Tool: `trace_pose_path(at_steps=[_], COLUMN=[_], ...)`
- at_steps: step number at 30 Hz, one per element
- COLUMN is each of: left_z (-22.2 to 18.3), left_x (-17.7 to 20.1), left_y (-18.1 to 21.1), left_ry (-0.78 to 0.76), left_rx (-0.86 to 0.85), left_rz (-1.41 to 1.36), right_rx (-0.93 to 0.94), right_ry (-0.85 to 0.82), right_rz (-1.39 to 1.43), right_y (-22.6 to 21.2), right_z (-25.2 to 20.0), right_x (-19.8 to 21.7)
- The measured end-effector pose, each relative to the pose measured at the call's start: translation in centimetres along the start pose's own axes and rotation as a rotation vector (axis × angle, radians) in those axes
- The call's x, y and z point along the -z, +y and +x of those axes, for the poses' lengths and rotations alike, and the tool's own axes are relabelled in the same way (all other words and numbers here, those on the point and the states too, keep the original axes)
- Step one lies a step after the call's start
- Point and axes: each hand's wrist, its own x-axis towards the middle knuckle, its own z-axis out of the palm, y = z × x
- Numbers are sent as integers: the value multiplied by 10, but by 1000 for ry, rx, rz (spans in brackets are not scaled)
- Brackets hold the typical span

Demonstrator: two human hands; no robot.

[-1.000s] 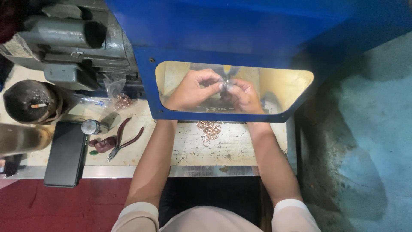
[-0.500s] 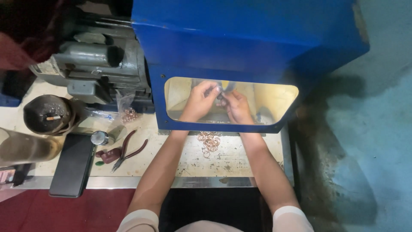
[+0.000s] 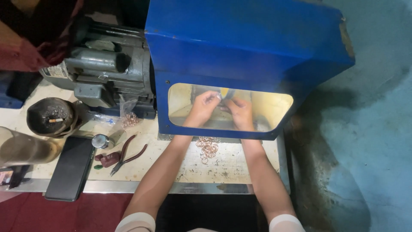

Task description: Polishing small jewelry components using a bench-mounted polishing machine with a protective hood.

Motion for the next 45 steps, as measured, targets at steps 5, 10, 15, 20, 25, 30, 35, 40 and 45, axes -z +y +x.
trace_pose_path(at_steps=[5, 10, 15, 20, 25, 30, 35, 40, 45], left_z=[3, -1, 4, -15, -9, -3, 3, 7, 4], left_x=[2, 4, 24, 22, 6, -4, 15, 0, -3], left_y=[-3, 0, 11, 51, 34, 5, 4, -18, -10], left_ry=[10, 39, -52, -201, -137, 48, -62, -71, -15], left_rx=[4, 34, 65, 11, 104, 146, 165, 127, 90], left_rz=[-55, -101, 103, 335, 231, -183, -149, -206, -242], right_rx=[-1, -24, 20, 107, -97, -113, -111, -197, -206], right_ry=[63, 77, -5, -197, -214, -183, -269, -288, -272], right_rz=[-23, 105, 46, -169, 178, 366, 282, 376, 520], right_y=[2, 8, -3, -13, 0, 35, 14, 30, 32], right_z=[-4, -9, -13, -17, -6, 15, 4, 13, 14], right_x=[-8, -20, -20, 12, 15, 7, 11, 20, 12])
